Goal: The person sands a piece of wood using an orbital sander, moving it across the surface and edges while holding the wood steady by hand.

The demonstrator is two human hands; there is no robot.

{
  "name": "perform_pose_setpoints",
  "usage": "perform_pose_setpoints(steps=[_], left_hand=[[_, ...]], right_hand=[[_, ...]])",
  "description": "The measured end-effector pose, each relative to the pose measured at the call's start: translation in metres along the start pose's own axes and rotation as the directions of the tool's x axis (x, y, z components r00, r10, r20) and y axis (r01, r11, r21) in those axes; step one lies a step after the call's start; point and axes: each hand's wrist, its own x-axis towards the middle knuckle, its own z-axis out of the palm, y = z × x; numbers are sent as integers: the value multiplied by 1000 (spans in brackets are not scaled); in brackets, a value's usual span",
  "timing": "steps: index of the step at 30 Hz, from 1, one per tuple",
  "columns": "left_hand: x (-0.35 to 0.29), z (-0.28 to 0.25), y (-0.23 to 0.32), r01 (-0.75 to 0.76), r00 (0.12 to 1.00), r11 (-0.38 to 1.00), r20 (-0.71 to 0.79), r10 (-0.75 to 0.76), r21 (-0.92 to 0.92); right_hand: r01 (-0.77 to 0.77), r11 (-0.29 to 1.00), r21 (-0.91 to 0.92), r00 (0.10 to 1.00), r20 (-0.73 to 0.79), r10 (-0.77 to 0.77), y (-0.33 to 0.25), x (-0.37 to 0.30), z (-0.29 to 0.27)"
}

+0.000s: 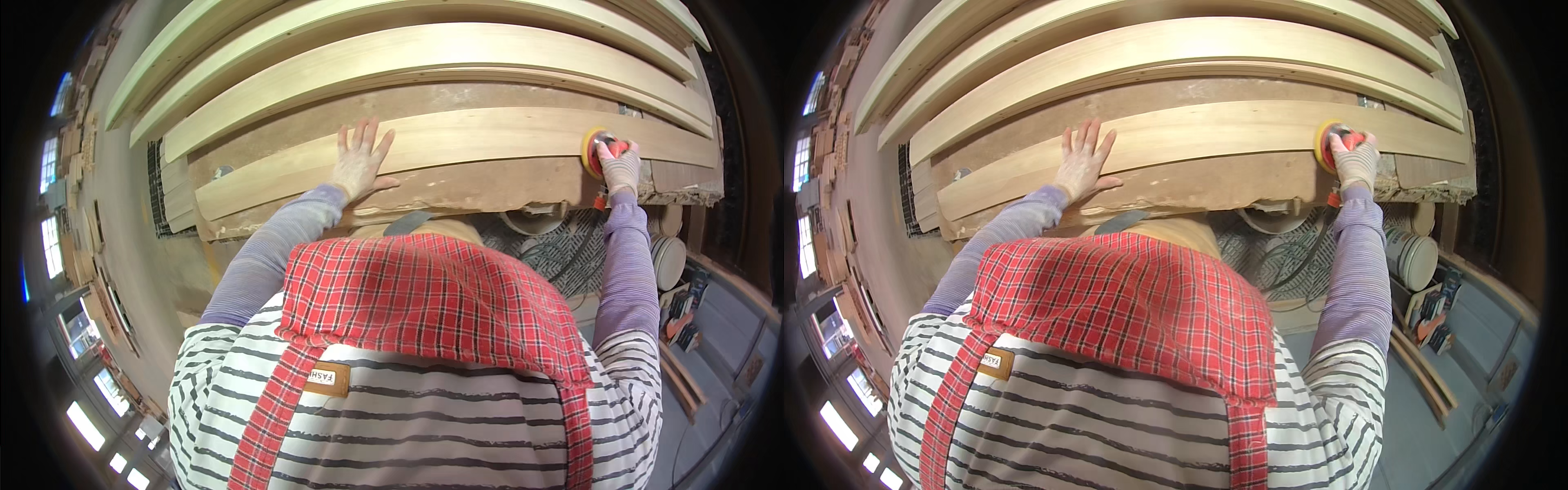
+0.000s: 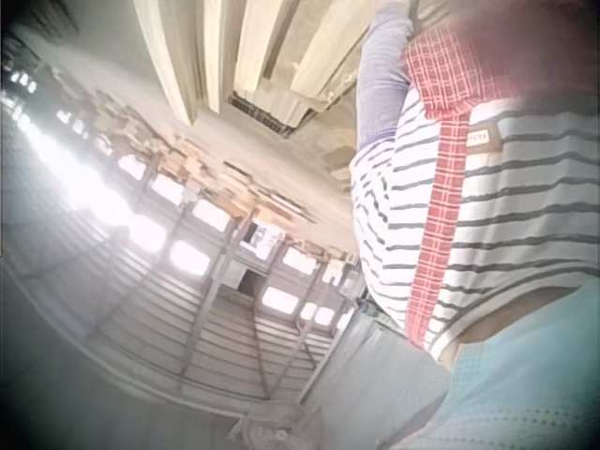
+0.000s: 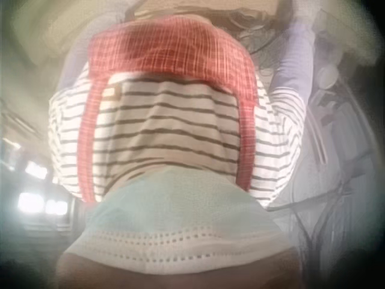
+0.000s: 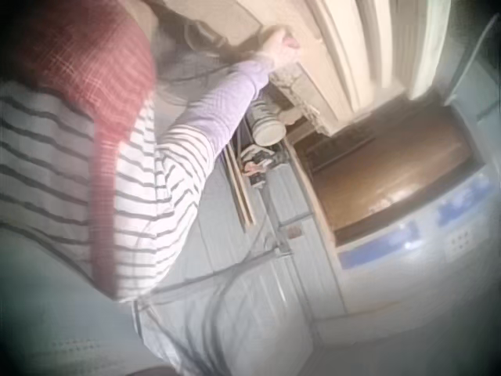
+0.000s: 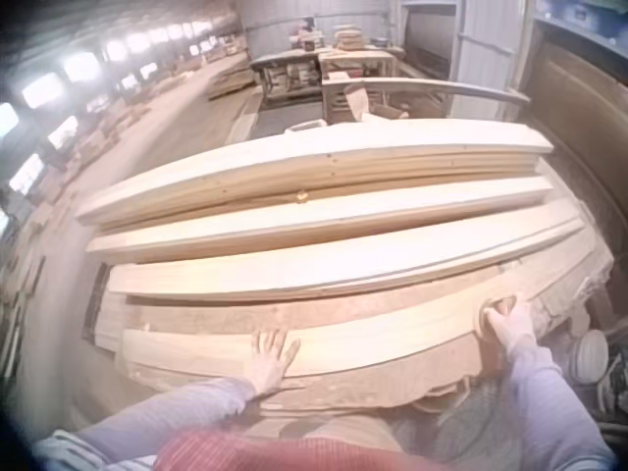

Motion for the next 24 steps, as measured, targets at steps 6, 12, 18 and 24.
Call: perform_pose_setpoints(steps=[6,12,18,24], left_hand=[[56,-25,35,-81,993,997,84,82,-8],[55,-44,33,-107,972,992,202,120,-70],[46,-72,27,-119,958,974,237,164,-194],[2,-90,-71,-93,891,919,379,249,-384]], right_hand=[[-188,974,125,980,-40,195,68,53,-16],[-243,751,614,969,181,166,73,-17,-23],[-325,683,654,945,256,204,47,-109,-27],[-71,946,315,989,146,26,10,-140,-28]])
